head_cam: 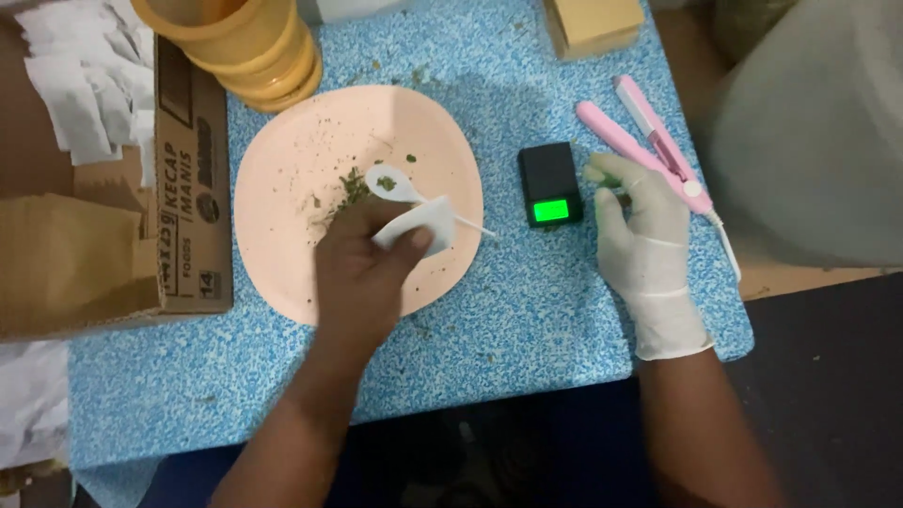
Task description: Filling small pouches with tea leaves, weighing them on a digital scale, and sealing them with a heat sealer.
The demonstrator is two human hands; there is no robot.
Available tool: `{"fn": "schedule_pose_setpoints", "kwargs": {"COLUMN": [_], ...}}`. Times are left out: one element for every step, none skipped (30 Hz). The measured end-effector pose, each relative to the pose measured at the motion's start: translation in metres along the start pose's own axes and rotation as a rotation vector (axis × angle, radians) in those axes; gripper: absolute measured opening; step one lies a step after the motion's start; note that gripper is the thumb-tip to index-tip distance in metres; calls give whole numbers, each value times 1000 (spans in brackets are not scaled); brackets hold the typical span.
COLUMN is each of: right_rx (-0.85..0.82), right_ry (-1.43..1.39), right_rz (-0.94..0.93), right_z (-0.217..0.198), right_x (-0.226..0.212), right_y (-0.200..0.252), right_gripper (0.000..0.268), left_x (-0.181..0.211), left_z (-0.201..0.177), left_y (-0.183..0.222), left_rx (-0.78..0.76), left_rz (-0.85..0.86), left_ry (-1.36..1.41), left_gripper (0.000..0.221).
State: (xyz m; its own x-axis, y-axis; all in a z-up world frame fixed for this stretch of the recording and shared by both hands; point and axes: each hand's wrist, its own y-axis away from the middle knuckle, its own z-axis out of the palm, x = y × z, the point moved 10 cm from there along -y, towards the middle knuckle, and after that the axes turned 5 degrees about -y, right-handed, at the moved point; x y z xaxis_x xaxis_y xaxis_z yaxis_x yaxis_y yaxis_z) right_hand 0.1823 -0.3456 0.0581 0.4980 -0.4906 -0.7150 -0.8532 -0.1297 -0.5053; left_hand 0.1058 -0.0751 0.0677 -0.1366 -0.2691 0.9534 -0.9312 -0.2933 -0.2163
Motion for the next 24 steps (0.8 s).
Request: {"fn": "schedule_pose_setpoints", "kwargs": {"right_rx": [9,9,9,13,13,10,10,8,6,5,9,17,19,29,39,38,51,67,70,72,75,74,85,97], "right_ry": [0,-20,-39,-35,-111,-189,-187,-360,-533,-535,-518,-499,-499,-505,-512,-511,-537,-563,-563,-539,-514,-513,-521,-530], "right_rz": [-3,11,24,27,52,76,80,159,238,237,257,278,278,269,260,265,293,314,311,327,343,345,368,388], "right_z": [-1,-1,0,0,1,4,6,11,17,17,17,16,16,14,13,13,13,13,12,12,11,13,14,16], "right_x": [-2,-2,-1,-5,-6,-7,-9,-3,2,2,5,8,8,6,4,5,7,9,9,11,12,18,26,34], "right_y": [0,0,1,1,1,1,1,3,5,3,2,1,-2,-2,-2,-2,-2,-5,-8,-9,-9,-9,-7,-6], "right_gripper": [29,28,28,28,28,28,28,30,33,33,34,35,35,35,36,36,36,36,36,39,42,42,42,43], "left_x": [1,1,1,4,5,6,3,3,4,2,0,-2,-1,-2,-2,-8,-13,-16,-16,-17,-19,-20,-21,-22], "left_z": [9,18,28,38,51,62,73,83,94,98,102,107,110,112,114,118,122,126,127,129,130,130,128,126], "left_y": [-6,-10,-14,-18,-21,-23,-26,-30,-33,-36,-39,-43,-47,-49,-51,-52,-52,-56,-57,-56,-55,-54,-54,-55], "left_rx": [-3,-19,-34,-40,-65,-87,-91,-107,-124,-122,-116,-114,-116,-113,-111,-113,-129,-144,-144,-155,-166,-166,-155,-142], "left_rz": [9,5,1,1,-10,-25,-27,-3,20,21,27,34,35,28,22,18,10,10,14,1,-12,-15,-12,-7], "left_ry": [-1,-18,-36,-34,-25,-17,-16,33,82,80,52,25,26,12,-2,-3,13,29,29,-8,-45,-45,-48,-51], "left_gripper": [19,20,23,23,24,25,25,25,26,26,25,25,25,24,23,23,22,21,21,23,26,26,28,30]}}
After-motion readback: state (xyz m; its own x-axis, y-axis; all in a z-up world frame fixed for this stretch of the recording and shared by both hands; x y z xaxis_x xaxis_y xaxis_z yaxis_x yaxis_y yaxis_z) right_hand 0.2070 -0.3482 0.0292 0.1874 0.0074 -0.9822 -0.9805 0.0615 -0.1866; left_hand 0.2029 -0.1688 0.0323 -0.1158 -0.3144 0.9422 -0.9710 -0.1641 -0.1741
